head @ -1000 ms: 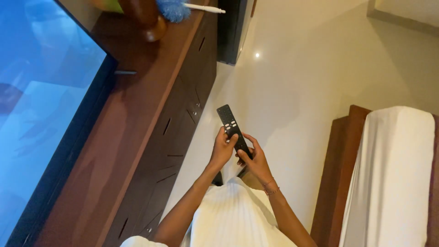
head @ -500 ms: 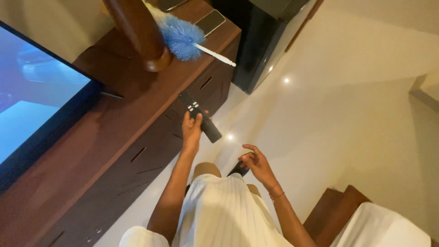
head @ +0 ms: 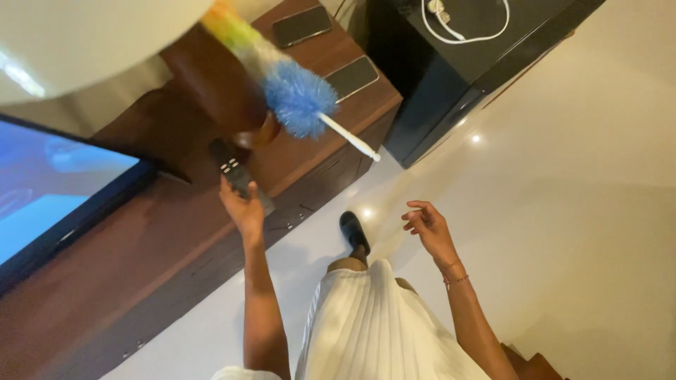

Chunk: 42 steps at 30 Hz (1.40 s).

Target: The person dusts a wooden TV stand and surrounding surfaces using a colorful feather duster. They move a remote control and framed pictures aside to clean underneath, then dust the TV screen and the stand's surface. The person also picks up a smartphone and places it in a drawer.

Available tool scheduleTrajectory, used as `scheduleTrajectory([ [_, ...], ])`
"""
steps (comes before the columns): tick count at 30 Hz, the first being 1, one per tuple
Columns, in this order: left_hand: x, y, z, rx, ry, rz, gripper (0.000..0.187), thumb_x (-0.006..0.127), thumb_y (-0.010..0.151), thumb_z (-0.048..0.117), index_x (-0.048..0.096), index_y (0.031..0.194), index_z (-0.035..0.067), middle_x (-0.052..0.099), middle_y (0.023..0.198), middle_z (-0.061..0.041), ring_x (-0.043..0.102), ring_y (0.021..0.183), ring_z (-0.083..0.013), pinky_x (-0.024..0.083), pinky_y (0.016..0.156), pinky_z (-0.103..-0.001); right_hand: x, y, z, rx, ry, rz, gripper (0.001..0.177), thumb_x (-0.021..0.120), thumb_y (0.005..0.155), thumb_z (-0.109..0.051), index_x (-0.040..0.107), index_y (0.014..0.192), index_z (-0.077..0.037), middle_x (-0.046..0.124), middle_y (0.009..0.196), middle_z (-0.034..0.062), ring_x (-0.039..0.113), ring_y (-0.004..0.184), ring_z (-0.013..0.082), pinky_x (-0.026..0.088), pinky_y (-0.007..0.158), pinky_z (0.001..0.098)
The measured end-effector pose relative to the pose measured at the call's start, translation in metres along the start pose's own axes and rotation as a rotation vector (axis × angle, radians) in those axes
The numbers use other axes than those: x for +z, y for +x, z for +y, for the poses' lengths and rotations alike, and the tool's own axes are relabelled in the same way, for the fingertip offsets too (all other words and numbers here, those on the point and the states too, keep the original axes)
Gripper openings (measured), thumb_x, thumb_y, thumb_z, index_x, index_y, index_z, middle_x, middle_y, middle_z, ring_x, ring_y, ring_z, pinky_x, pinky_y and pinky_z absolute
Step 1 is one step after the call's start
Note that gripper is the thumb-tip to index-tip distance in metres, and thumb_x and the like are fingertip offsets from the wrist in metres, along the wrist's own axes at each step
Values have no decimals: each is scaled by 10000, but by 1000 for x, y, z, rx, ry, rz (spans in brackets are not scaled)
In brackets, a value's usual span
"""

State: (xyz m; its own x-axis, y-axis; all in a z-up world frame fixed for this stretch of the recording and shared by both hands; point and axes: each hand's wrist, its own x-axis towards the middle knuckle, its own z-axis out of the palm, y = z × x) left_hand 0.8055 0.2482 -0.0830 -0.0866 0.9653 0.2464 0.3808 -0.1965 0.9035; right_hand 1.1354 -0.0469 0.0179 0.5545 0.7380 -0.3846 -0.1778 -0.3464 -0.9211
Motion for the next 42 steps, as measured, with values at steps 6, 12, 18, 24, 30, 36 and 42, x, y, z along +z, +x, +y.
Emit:
scheduleTrajectory([
  [6, 11, 30, -16, -197, 320, 98, 747, 744, 980, 106, 334, 1605, 84, 370, 1511, -335, 298, 1445, -538, 235, 1236, -578, 0, 65, -36, -60, -55, -93, 338, 699, 984, -242, 652, 1276, -78, 741, 966, 166, 723, 793, 241, 566, 732, 322],
  [12, 17, 36, 32, -173, 475, 86, 718, 677, 1004, 29, 286, 1605, 60, 405, 1408, -265, 425, 1323, -477, 323, 1188, -546, 35, 139, -78, -282, -397, -109, 291, 726, 973, -215, 687, 1231, -86, 735, 1005, 183, 737, 899, 316, 583, 767, 367],
  [18, 7, 38, 52, 9, 597, 166, 655, 786, 863, 110, 489, 1437, 6, 539, 1190, -256, 492, 1107, -452, 361, 952, -511, 100, 170, -99, -466, -930, -297, 489, 720, 935, -283, 560, 1370, -125, 657, 1143, 230, 707, 1005, 459, 557, 908, 564],
  [24, 15, 17, 60, -248, 697, 226, 778, 788, 853, 411, 390, 1498, 233, 444, 1370, -133, 452, 1158, -406, 424, 885, -585, 117, 188, -82, -377, -893, -443, 266, 534, 1014, -312, 581, 1247, -193, 733, 978, 199, 724, 981, 444, 571, 877, 545],
  [30, 45, 15, 153, -218, 623, 276, 802, 794, 882, 224, 308, 1487, 19, 325, 1368, -262, 223, 1306, -501, 167, 1060, -673, 89, 165, -132, -476, -483, -369, 250, 542, 1043, -338, 631, 1098, -110, 717, 837, 222, 715, 837, 463, 554, 752, 524],
  [36, 45, 15, 160, -208, 613, 239, 833, 798, 880, 193, 270, 1503, 27, 282, 1448, -286, 178, 1342, -529, 125, 1059, -722, 6, 153, -78, -308, -80, -179, 114, 718, 941, -205, 680, 961, -99, 567, 496, 37, 561, 468, 120, 467, 474, 244],
  [42, 60, -26, 205, 8, 485, 319, 783, 853, 884, 63, 380, 1507, 54, 391, 1476, -276, 300, 1394, -511, 196, 1155, -628, -116, 191, -4, -417, -281, 71, 289, 619, 873, 18, 686, 1154, 40, 657, 934, 220, 628, 826, 282, 505, 699, 444],
])
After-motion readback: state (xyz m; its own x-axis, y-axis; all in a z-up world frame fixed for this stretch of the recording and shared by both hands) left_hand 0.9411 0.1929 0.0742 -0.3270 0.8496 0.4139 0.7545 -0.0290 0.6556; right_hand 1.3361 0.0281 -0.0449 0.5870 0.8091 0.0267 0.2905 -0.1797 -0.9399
